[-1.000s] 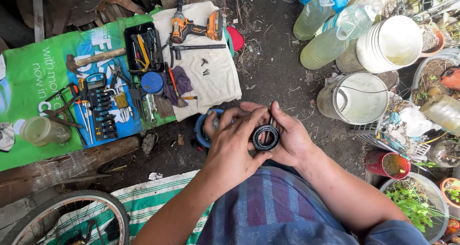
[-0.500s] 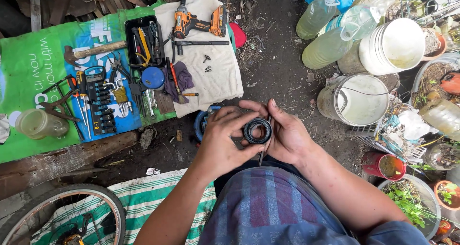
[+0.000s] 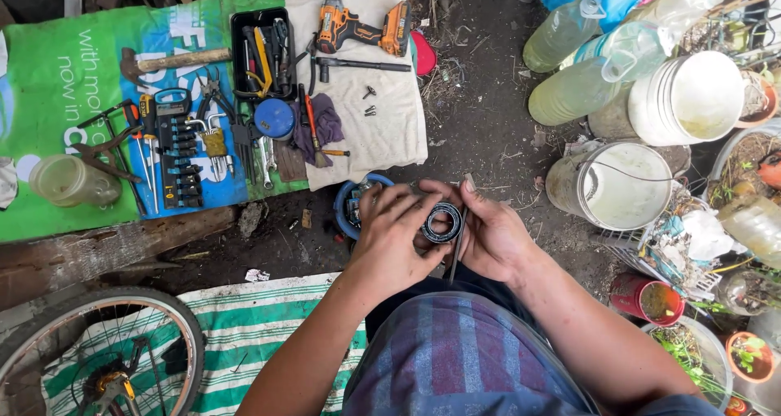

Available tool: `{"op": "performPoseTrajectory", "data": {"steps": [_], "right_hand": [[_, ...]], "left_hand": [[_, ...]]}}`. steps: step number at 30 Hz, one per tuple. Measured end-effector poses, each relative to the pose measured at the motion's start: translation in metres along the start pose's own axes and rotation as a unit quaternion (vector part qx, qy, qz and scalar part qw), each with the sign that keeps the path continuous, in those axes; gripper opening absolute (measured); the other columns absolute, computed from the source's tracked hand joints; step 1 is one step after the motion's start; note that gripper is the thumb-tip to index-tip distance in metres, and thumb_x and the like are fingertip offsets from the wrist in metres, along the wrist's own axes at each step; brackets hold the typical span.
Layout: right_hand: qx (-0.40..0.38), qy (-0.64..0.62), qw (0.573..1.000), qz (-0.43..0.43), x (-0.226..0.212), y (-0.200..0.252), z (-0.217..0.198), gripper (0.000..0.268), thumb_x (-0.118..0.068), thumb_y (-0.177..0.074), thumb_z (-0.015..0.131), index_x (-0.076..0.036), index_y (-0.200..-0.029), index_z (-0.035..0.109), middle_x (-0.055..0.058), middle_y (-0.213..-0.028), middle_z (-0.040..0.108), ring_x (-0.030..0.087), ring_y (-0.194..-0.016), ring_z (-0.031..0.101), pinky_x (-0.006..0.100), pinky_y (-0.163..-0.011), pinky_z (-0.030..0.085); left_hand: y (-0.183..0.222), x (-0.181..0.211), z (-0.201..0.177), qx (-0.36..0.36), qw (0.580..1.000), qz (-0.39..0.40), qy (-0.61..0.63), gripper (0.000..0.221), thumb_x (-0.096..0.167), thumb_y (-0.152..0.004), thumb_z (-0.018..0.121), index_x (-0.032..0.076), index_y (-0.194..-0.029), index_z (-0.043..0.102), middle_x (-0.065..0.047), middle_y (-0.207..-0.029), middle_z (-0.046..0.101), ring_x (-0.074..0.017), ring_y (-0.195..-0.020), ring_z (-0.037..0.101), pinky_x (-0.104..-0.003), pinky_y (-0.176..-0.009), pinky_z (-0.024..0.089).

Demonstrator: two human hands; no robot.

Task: Disassembling the front fork and headset of a bicycle, including removing the stem and inspecting the bearings.

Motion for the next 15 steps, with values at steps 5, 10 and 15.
{"op": "performPoseTrajectory", "data": {"steps": [5,10,15], "right_hand": [[0.011,0.006,1.0,0.014,0.009,-0.027,-0.007,0.057,-0.043,-0.115,0.053,-0.005,-0.155,0.064,0.022,-0.108,0.086,0.028,-0.098,0.086,0.045,-0.067,0.073],[-0.013,0.04,0.999,0.03,0.013,-0.075,-0.073,0.061,-0.045,-0.115,0.05,-0.006,-0.161,0.057,0.025,-0.121,0.083,0.03,-0.109,0.083,0.052,-0.08,0.074],[0.02,0.072,0.993,0.091,-0.012,-0.126,-0.088,0.054,-0.039,-0.116,0.049,-0.006,-0.157,0.061,0.027,-0.124,0.08,0.043,-0.111,0.081,0.058,-0.09,0.071]], "left_hand": [[-0.001,-0.022,0.019,-0.024,0.999,-0.013,-0.031,0.083,0.033,-0.075,0.097,0.006,-0.148,0.068,-0.017,-0.114,0.081,-0.0377,-0.128,0.067,-0.064,-0.119,0.037],[-0.014,-0.052,0.051,0.027,0.999,-0.014,-0.045,0.075,0.029,-0.071,0.094,0.005,-0.139,0.072,-0.014,-0.109,0.08,-0.0362,-0.122,0.069,-0.063,-0.114,0.042],[-0.042,-0.094,0.08,0.065,0.991,-0.118,-0.014,0.072,0.033,-0.066,0.091,0.011,-0.132,0.075,-0.008,-0.104,0.08,-0.031,-0.111,0.074,-0.056,-0.106,0.049]]}}
Point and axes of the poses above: each hand's wrist, its own y-axis away from the middle knuckle, its own z-axis out of the palm, x = y × z, the point moved 6 cm from there along -y, towards the middle knuckle
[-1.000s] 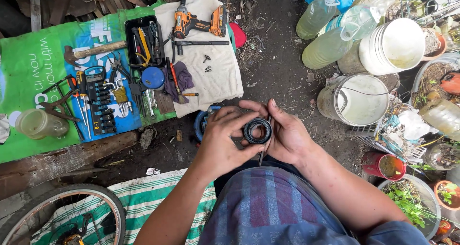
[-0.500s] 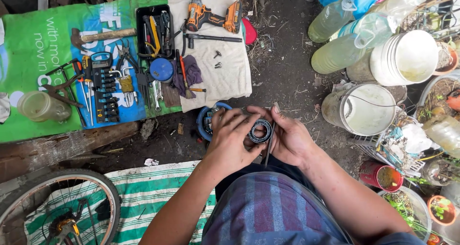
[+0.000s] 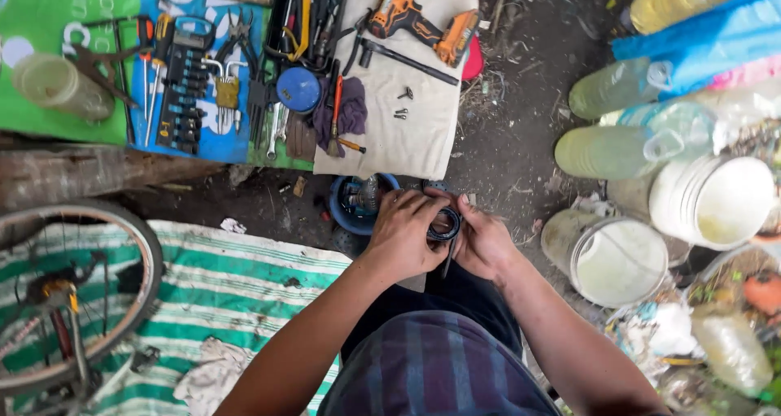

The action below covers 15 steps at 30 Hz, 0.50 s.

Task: Disassembling the front fork and headset of a bicycle, including removing the stem and inspecting the bearings.

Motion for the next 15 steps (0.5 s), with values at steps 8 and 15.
{"op": "performPoseTrajectory", "data": {"steps": [8,15], "right_hand": [[0.024,0.142,0.984,0.104,-0.047,-0.13,-0.1,0.059,-0.044,-0.119,0.044,-0.002,-0.159,0.055,0.023,-0.127,0.073,0.042,-0.102,0.079,0.062,-0.086,0.068],[0.151,0.244,0.948,0.135,-0.084,-0.207,-0.163,0.035,-0.041,-0.119,0.045,-0.012,-0.124,0.066,0.01,-0.109,0.083,0.033,-0.093,0.085,0.057,-0.076,0.071]], "left_hand": [[-0.052,-0.098,0.072,0.181,0.977,-0.114,-0.018,0.077,0.027,-0.055,0.095,0.015,-0.129,0.079,-0.008,-0.097,0.077,-0.0334,-0.106,0.074,-0.053,-0.098,0.056],[-0.05,-0.24,0.18,0.247,0.927,-0.24,-0.146,0.097,0.018,-0.058,0.094,0.013,-0.152,0.069,-0.007,-0.1,0.074,-0.029,-0.113,0.067,-0.051,-0.098,0.052]]}}
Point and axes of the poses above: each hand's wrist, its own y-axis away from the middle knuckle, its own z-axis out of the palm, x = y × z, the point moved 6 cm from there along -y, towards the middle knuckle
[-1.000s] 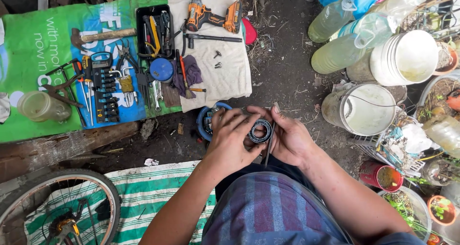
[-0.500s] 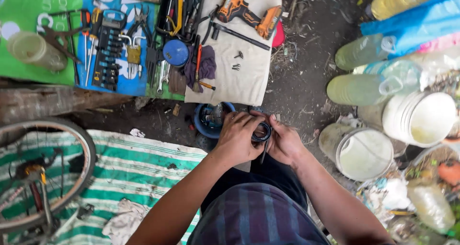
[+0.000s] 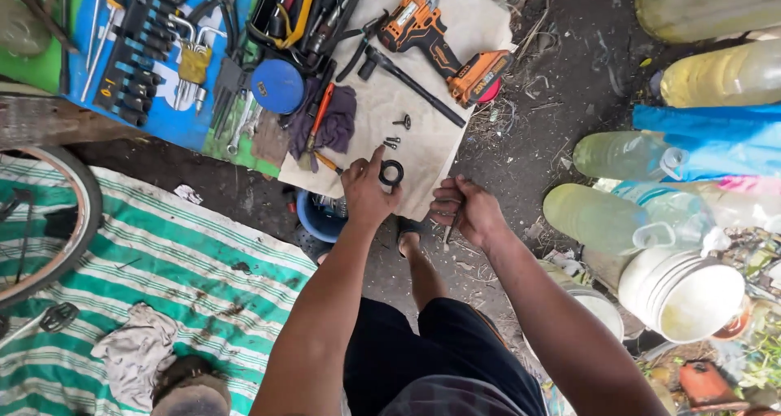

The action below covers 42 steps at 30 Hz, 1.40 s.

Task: Disassembling the front fork and headset of a bicycle, including removing the stem and inspecting the bearings.

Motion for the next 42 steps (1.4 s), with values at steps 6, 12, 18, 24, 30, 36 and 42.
{"op": "performPoseTrajectory", "data": {"steps": [6,12,18,24,30,36,42], "right_hand": [[0.054,0.041,0.998,0.018,0.032,-0.044,-0.053,0.011,-0.021,-0.109,0.06,-0.015,-0.117,0.063,0.006,-0.093,0.08,0.028,-0.077,0.083,0.057,-0.07,0.072],[0.076,0.082,0.993,0.042,0.044,-0.046,-0.063,0.016,-0.018,-0.103,0.063,-0.012,-0.117,0.068,0.005,-0.087,0.075,0.023,-0.072,0.08,0.05,-0.067,0.073],[0.106,0.11,0.988,-0.006,0.051,-0.091,-0.068,0.031,-0.008,-0.093,0.068,-0.006,-0.124,0.067,0.003,-0.081,0.065,0.02,-0.067,0.075,0.049,-0.067,0.075],[0.139,0.095,0.984,-0.054,0.006,-0.11,0.007,0.031,-0.003,-0.095,0.06,0.0,-0.125,0.068,0.009,-0.087,0.065,0.021,-0.072,0.075,0.045,-0.064,0.076],[0.154,0.226,0.955,-0.115,-0.007,-0.176,-0.011,0.041,-0.014,-0.098,0.066,-0.006,-0.138,0.068,0.008,-0.099,0.071,0.021,-0.082,0.078,0.041,-0.074,0.074],[0.178,0.508,0.835,-0.117,-0.016,-0.121,-0.064,0.038,-0.038,-0.099,0.07,-0.018,-0.128,0.082,0.011,-0.093,0.082,0.027,-0.081,0.082,0.05,-0.068,0.067],[0.003,0.867,0.498,0.006,0.09,-0.147,-0.246,0.057,-0.051,-0.108,0.052,-0.005,-0.124,0.081,0.02,-0.137,0.076,0.033,-0.119,0.077,0.046,-0.104,0.062]], "left_hand": [[0.016,-0.048,0.069,-0.033,0.994,-0.013,-0.102,0.103,0.03,-0.064,0.092,0.022,-0.161,0.059,0.0,-0.109,0.077,-0.0221,-0.123,0.062,-0.049,-0.107,0.044],[0.026,-0.056,0.077,-0.061,0.99,-0.005,-0.125,0.111,0.027,-0.072,0.094,0.019,-0.172,0.046,-0.005,-0.121,0.078,-0.0281,-0.137,0.056,-0.051,-0.11,0.042],[0.05,-0.056,0.048,-0.042,0.992,-0.019,-0.117,0.116,0.041,-0.072,0.101,0.014,-0.171,0.047,-0.005,-0.149,0.071,-0.0318,-0.147,0.046,-0.053,-0.115,0.037],[0.07,-0.048,0.04,-0.035,0.993,-0.07,-0.09,0.106,0.042,-0.075,0.099,0.013,-0.166,0.053,-0.007,-0.147,0.066,-0.0297,-0.143,0.046,-0.05,-0.116,0.034],[0.113,-0.039,0.011,-0.011,0.996,-0.077,-0.049,0.086,0.043,-0.092,0.087,0.006,-0.162,0.054,-0.015,-0.151,0.062,-0.0339,-0.142,0.054,-0.049,-0.12,0.036],[0.261,-0.068,-0.127,0.047,0.972,-0.229,-0.015,0.064,0.043,-0.104,0.077,-0.004,-0.147,0.066,-0.027,-0.127,0.073,-0.0435,-0.119,0.071,-0.05,-0.112,0.052],[0.429,-0.051,-0.259,-0.228,0.651,-0.722,-0.052,0.107,0.034,-0.099,0.077,0.025,-0.181,0.008,-0.012,-0.184,0.025,-0.0415,-0.165,0.035,-0.063,-0.121,0.057]]}}
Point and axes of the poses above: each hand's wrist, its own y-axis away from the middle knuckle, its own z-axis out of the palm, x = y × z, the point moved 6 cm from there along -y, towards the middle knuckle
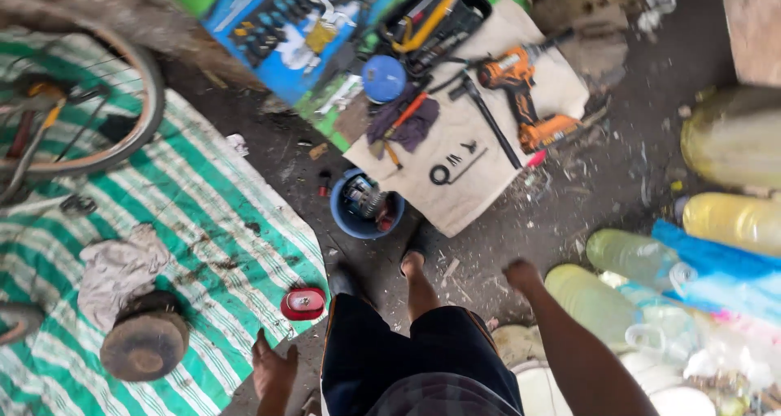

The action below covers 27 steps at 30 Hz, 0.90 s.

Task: Disassembling the front fork and headset of a bicycle, including removing the stem and inspecting the bearings.

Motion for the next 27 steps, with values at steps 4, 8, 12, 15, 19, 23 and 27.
{"op": "performPoseTrajectory", "data": {"steps": [4,8,12,15,19,23,27], "right_hand": [[-0.076,0.334,0.919,-0.193,-0.021,0.047,0.011,0.044,-0.025,-0.106,0.065,-0.023,-0.15,0.066,0.014,-0.134,0.075,0.036,-0.129,0.07,0.047,-0.106,0.062],[-0.018,-0.029,0.994,-0.108,-0.086,0.113,-0.066,0.026,-0.027,-0.096,0.074,-0.012,-0.114,0.063,0.009,-0.101,0.059,0.028,-0.094,0.058,0.042,-0.074,0.046],[-0.029,-0.351,0.935,0.033,-0.158,0.154,-0.126,0.041,-0.014,-0.113,0.055,0.003,-0.149,0.065,0.024,-0.096,0.067,0.034,-0.08,0.064,0.043,-0.065,0.049],[-0.02,-0.274,0.961,-0.031,-0.238,0.205,-0.155,0.046,-0.018,-0.119,0.051,0.007,-0.157,0.058,0.035,-0.143,0.069,0.047,-0.13,0.07,0.057,-0.107,0.062],[0.01,-0.238,0.97,-0.046,-0.332,0.268,-0.139,0.05,0.005,-0.107,0.053,-0.002,-0.155,0.063,0.03,-0.133,0.075,0.039,-0.117,0.076,0.047,-0.1,0.067],[0.017,-0.25,0.966,-0.068,-0.394,0.306,-0.092,0.04,-0.004,-0.113,0.065,-0.01,-0.153,0.062,0.021,-0.128,0.078,0.033,-0.1,0.078,0.046,-0.09,0.065],[0.011,-0.27,0.961,-0.063,-0.408,0.312,-0.056,0.05,-0.005,-0.114,0.064,-0.008,-0.163,0.056,0.022,-0.138,0.075,0.036,-0.102,0.078,0.045,-0.088,0.065]], "left_hand": [[-0.011,-0.086,0.017,0.004,0.998,-0.047,0.048,0.108,0.042,-0.097,0.079,0.025,-0.181,0.014,-0.017,-0.178,0.038,-0.0467,-0.157,0.049,-0.066,-0.119,0.056],[0.009,-0.095,0.031,-0.056,0.993,0.012,0.107,0.094,0.045,-0.1,0.078,0.024,-0.177,0.027,-0.007,-0.176,0.046,-0.0375,-0.159,0.05,-0.062,-0.125,0.052],[0.045,-0.09,0.015,-0.073,0.972,0.096,0.202,0.078,0.046,-0.104,0.076,0.023,-0.169,0.041,-0.014,-0.158,0.067,-0.035,-0.145,0.067,-0.051,-0.127,0.054],[0.044,-0.135,0.037,0.016,0.94,0.186,0.286,0.07,0.047,-0.095,0.077,0.026,-0.157,0.05,-0.007,-0.144,0.077,-0.0363,-0.119,0.078,-0.053,-0.097,0.06],[0.036,-0.262,0.1,0.05,0.924,0.108,0.363,0.089,0.043,-0.095,0.079,0.021,-0.171,0.038,-0.004,-0.149,0.074,-0.0334,-0.118,0.08,-0.047,-0.102,0.061],[0.063,-0.422,0.179,-0.01,0.879,-0.148,0.453,0.087,0.038,-0.098,0.08,0.018,-0.172,0.038,-0.014,-0.162,0.066,-0.0373,-0.145,0.067,-0.05,-0.124,0.054],[0.1,-0.535,0.26,-0.146,0.874,-0.267,0.378,0.079,0.051,-0.109,0.071,0.009,-0.171,0.046,-0.01,-0.177,0.052,-0.0303,-0.161,0.056,-0.049,-0.136,0.044]]}}
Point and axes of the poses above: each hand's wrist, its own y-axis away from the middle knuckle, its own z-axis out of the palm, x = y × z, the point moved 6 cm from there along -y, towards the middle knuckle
